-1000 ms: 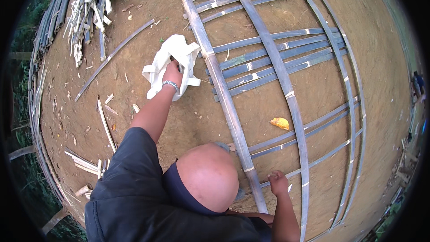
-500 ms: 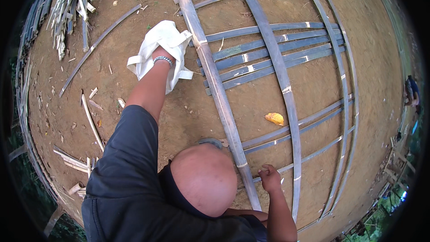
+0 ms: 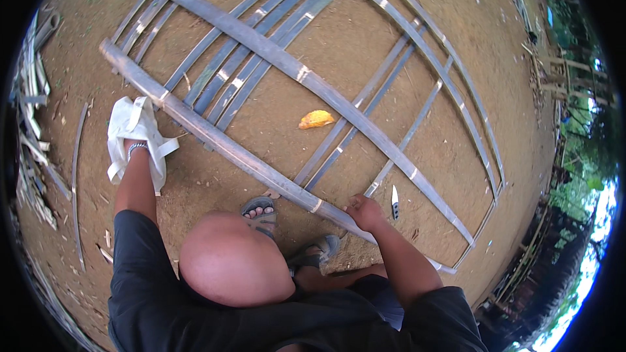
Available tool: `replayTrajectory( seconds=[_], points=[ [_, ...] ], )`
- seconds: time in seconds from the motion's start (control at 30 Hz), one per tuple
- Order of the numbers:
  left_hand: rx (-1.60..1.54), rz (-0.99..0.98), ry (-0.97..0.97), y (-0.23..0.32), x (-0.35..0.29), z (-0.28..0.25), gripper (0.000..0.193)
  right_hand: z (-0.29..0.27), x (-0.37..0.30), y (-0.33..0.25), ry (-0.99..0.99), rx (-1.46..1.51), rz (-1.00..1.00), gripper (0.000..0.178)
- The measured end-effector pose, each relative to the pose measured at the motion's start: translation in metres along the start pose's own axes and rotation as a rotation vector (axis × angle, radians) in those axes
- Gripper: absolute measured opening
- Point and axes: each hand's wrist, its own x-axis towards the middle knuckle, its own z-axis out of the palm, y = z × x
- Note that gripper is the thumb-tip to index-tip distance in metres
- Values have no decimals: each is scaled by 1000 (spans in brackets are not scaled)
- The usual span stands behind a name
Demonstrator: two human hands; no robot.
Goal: The person assembles a bamboo frame by aligning strips and securing them with a tool, then uses a knife and an axe to shape or notch the bamboo pieces.
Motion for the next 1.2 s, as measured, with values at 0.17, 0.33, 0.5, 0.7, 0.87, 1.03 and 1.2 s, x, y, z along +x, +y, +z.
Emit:
replayTrajectory(
  seconds=[0.17, 0.33, 0.5, 0.7, 0.87, 1.03, 1.2],
  points=[
    [23, 16, -15, -7, 6, 4, 24, 14, -7, 32, -27, 81, 97, 44],
    [26, 17, -9, -26, 11, -4, 22, 24, -7, 71, 14, 131, 250, 43],
    [4, 19, 13, -32, 5, -9, 20, 47, -5, 155, 89, 103, 478, 44],
    [-52, 24, 17, -22, -35, 5, 17, 111, -52, 308, 323, 373, 1155, 44],
    [-156, -23, 243, -31, -100, -66, 16, 123, -50, 222, 468, 701, 1731, 51],
    [-289, 107, 187, 21, -133, -56, 15, 273, -105, 217, 56, 846, 1781, 62],
    [-461, 496, -68, 140, -126, -40, 14, 299, -93, 173, 331, 952, 1846, 58]
  ],
)
